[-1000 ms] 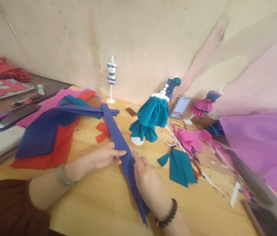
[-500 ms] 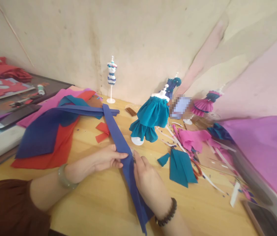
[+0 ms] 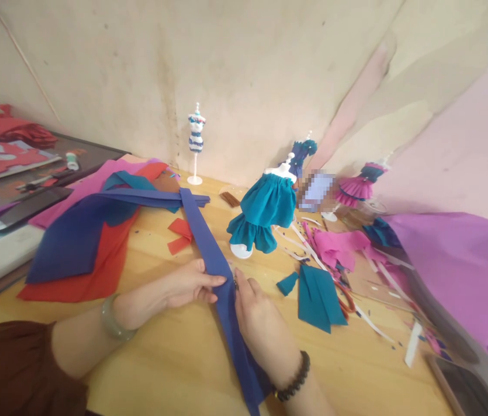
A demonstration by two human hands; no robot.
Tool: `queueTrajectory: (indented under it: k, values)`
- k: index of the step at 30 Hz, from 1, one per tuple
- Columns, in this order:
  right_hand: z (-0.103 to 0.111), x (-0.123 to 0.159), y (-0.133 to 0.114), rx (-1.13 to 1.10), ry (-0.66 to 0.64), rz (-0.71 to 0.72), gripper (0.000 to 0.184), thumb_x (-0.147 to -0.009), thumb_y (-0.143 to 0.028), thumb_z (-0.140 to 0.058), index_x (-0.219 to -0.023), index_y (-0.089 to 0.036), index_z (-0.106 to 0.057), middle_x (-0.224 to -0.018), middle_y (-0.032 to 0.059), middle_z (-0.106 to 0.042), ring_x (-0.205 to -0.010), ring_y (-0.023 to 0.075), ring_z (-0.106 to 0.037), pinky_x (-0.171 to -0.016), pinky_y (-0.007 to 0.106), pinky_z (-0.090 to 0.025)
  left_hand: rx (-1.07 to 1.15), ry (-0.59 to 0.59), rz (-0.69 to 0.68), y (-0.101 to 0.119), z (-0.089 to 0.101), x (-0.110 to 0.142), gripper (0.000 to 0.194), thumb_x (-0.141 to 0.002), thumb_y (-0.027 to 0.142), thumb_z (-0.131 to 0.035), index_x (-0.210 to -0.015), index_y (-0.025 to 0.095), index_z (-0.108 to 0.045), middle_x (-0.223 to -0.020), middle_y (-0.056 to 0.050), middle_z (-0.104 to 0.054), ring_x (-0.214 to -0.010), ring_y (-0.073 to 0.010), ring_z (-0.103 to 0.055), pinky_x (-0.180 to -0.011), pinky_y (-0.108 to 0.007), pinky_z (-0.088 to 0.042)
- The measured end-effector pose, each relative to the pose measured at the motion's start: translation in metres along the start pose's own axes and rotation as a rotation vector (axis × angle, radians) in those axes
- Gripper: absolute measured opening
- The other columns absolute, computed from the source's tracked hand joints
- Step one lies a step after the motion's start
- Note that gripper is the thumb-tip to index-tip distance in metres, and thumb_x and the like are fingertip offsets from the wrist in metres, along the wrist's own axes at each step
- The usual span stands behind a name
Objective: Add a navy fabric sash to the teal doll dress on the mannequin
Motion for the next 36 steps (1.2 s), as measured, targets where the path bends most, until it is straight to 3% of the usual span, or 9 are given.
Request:
queueTrajectory:
  k: [18,36]
  values:
    - [0.0008,-0.0002,-0.0006,-0.009,-0.057,-0.011,0.045,-0.093,-0.011,-0.03,-0.135,-0.007,-0.047,-0.104,0.0193,-0.068,-0.09,0.0255,-0.07,-0.081,0.042,-0.06,0.0,-0.075,0.0,-0.0032,0.0013,0.0,0.027,-0.067,0.015,-0.078,-0.092,0.014,-0.068,-0.077,-0.001,-0.066,-0.065,-0.0113,-0.063,-0.056,-0.022,-0.053]
    - [-0.0003,-0.0025,-0.0014,-0.033,0.031,0.005,0.047,-0.091,-0.009,-0.034,-0.135,-0.014,-0.049,-0.107,0.0158,-0.069,-0.093,0.0241,-0.071,-0.08,0.04,-0.061,-0.042,-0.071,0.015,-0.0022,-0.0016,0.0026,0.024,-0.068,0.014,-0.077,-0.09,0.013,-0.069,-0.079,-0.002,-0.065,-0.067,-0.0121,-0.062,-0.057,-0.024,-0.054]
Point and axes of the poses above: each hand's wrist, its own x-axis away from the middle knuckle, its own z-axis out of the back of the hand, y = z × x, the point moved 1 cm from there along -x, towards the middle knuckle
